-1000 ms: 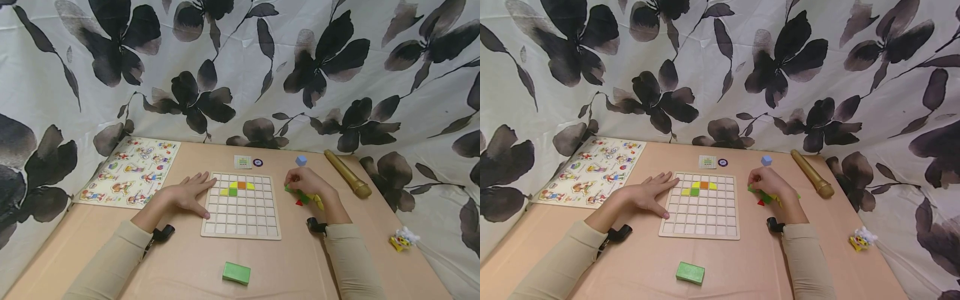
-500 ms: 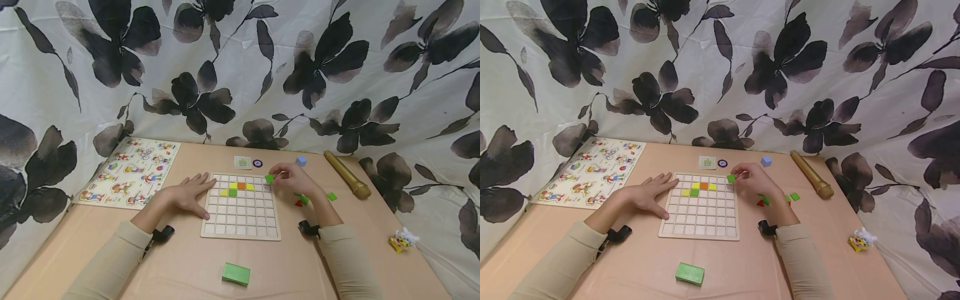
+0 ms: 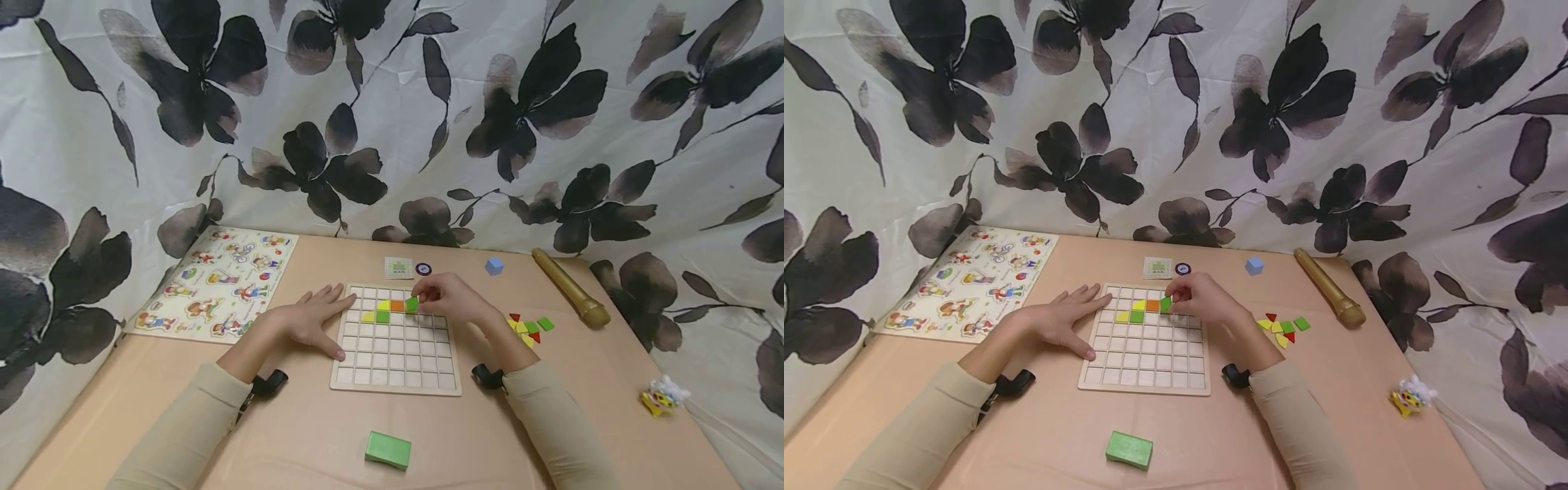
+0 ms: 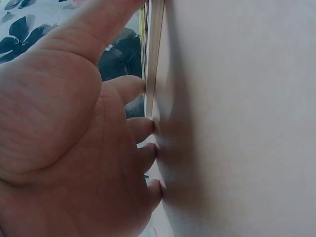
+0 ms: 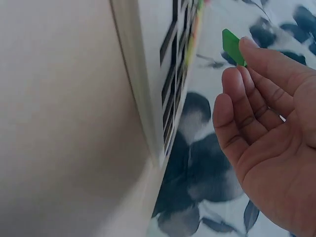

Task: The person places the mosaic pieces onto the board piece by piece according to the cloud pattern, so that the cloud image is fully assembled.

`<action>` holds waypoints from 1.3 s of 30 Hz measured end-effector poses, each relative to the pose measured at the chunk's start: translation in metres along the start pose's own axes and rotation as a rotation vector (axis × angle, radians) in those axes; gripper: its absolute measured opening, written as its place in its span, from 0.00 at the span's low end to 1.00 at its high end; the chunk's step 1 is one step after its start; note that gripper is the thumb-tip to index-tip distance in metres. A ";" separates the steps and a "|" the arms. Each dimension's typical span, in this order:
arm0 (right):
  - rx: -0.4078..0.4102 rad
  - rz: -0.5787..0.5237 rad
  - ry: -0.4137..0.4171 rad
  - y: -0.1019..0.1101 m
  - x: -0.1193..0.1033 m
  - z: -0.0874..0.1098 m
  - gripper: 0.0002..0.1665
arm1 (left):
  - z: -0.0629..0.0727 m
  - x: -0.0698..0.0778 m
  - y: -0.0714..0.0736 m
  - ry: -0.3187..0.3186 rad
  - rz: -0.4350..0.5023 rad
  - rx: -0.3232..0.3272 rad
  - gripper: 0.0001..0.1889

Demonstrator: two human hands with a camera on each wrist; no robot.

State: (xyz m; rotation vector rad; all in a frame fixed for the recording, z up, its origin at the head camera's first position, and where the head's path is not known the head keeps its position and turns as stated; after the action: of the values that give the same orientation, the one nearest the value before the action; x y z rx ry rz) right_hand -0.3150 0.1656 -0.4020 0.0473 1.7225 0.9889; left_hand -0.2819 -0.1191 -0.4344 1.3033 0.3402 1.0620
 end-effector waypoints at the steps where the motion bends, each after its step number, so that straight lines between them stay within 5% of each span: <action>1: -0.020 0.015 0.008 -0.003 -0.002 -0.003 0.12 | 0.000 0.000 0.000 0.001 0.000 0.000 0.64; 13: -0.177 0.134 0.049 -0.028 -0.021 -0.021 0.11 | -0.002 -0.001 0.000 0.002 0.001 -0.001 0.64; 30: -0.199 0.166 -0.001 -0.037 -0.009 -0.022 0.12 | -0.002 -0.002 0.000 0.004 0.001 -0.003 0.64; 39: -0.103 0.150 0.002 -0.029 -0.009 -0.015 0.18 | -0.002 -0.002 0.000 0.001 -0.001 0.002 0.64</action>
State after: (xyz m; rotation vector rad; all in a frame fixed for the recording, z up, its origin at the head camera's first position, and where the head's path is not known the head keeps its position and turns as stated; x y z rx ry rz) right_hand -0.3117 0.1339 -0.4124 0.1100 1.6865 1.1874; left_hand -0.2840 -0.1195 -0.4360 1.3039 0.3423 1.0618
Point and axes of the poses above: each hand's wrist, its own z-axis away from the middle knuckle, its own y-axis out of the back of the hand, x = y × z, the point moved 5 cm from there along -z, towards the middle knuckle, and after that the axes turned 7 degrees about -z, right-handed, at the moved point
